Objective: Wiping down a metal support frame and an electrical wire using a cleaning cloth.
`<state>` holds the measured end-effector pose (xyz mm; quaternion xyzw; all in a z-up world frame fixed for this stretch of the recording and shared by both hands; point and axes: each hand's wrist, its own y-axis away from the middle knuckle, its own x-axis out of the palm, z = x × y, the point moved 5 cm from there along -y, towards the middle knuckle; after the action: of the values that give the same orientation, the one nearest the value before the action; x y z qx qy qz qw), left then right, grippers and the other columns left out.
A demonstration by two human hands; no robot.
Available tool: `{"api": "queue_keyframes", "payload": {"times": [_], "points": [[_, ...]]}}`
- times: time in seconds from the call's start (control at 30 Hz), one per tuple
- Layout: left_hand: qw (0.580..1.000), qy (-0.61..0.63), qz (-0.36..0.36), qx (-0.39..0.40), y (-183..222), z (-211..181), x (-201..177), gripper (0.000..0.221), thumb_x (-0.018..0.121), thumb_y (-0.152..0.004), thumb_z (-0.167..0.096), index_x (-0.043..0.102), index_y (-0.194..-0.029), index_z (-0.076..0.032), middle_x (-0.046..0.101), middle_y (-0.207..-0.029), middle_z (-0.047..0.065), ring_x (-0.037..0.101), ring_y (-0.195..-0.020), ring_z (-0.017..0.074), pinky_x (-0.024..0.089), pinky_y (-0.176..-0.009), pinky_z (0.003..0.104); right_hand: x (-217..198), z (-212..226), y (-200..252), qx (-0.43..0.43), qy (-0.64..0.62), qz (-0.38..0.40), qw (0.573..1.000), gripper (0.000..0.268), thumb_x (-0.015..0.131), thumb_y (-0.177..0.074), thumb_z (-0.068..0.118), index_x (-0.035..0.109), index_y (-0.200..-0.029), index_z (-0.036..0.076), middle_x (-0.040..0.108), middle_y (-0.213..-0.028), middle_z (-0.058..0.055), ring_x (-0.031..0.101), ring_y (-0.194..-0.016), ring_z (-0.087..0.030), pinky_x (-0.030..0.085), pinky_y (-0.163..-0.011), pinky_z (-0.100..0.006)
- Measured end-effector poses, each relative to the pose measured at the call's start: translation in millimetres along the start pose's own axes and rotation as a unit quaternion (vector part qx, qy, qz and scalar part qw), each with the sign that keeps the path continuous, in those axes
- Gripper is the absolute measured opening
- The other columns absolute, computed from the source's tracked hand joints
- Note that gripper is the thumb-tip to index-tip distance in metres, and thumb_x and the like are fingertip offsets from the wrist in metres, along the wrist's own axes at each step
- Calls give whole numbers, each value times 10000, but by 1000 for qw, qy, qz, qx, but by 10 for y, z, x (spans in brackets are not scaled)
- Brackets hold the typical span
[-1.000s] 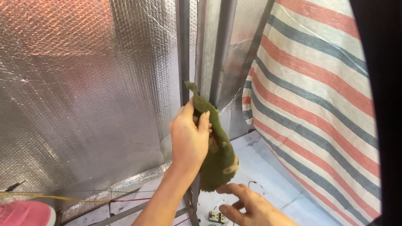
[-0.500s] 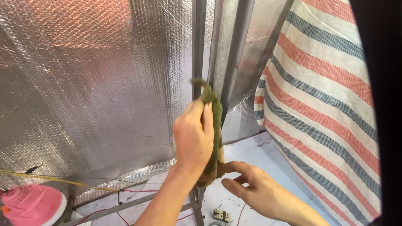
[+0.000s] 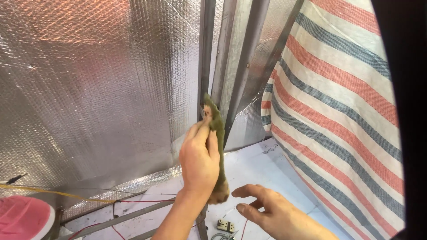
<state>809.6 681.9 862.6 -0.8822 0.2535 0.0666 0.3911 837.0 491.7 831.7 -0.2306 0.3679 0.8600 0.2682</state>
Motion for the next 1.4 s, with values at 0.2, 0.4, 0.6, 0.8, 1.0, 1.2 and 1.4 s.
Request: {"api": "queue_keyframes", "payload": {"times": [0.2,0.4,0.6,0.8,1.0,1.2,1.4], "points": [[990,-59,108,-74,-57,541,165,380,517,-967,-138,691,-1301,-90,645,-1424,27,652,-1178,292,513,-1020,469,40,-99,15,-38,67,13,997,430,611,-923,536,687,-1317,382,741,-1272,132,724,-1116,-16,547,-1007,-199],[955,-117,227,-150,-562,498,176,466,464,-1020,-142,645,-1405,-333,442,-1063,77,613,-758,349,550,-740,548,-6,2,256,79,49,72,993,400,591,-969,480,662,-1355,406,697,-1386,161,678,-1243,-11,506,-1080,-196],[966,-96,202,-130,-483,522,227,378,437,-1045,-227,694,-1318,-273,442,-953,100,608,-685,367,549,-666,550,21,-90,244,68,38,65,995,404,616,-949,475,679,-1340,393,693,-1379,160,681,-1238,2,521,-1072,-179],[975,-62,172,-129,-215,527,209,440,474,-976,-148,648,-1348,-305,463,-928,76,579,-685,356,522,-669,525,-43,44,239,75,68,86,991,427,574,-964,515,654,-1373,425,662,-1418,176,641,-1291,8,488,-1103,-193],[956,-82,224,-170,-327,534,216,445,447,-1024,-205,618,-1427,-285,517,-1021,63,637,-806,341,551,-735,513,-81,141,96,15,87,55,995,412,562,-960,506,660,-1343,390,726,-1324,143,668,-1228,-20,496,-1079,-222],[992,-22,46,-115,27,463,160,411,548,-962,-147,695,-1341,-202,622,-920,79,665,-805,291,538,-795,449,-147,211,145,22,71,37,997,406,535,-963,493,657,-1338,397,716,-1365,202,677,-1237,31,505,-1059,-210],[968,-41,122,-217,781,848,367,201,619,-933,-271,662,-886,-80,736,-824,110,668,-773,329,508,-749,473,-87,108,125,18,84,53,995,416,531,-972,499,655,-1357,401,727,-1301,198,657,-1198,-1,478,-1046,-200]]}}
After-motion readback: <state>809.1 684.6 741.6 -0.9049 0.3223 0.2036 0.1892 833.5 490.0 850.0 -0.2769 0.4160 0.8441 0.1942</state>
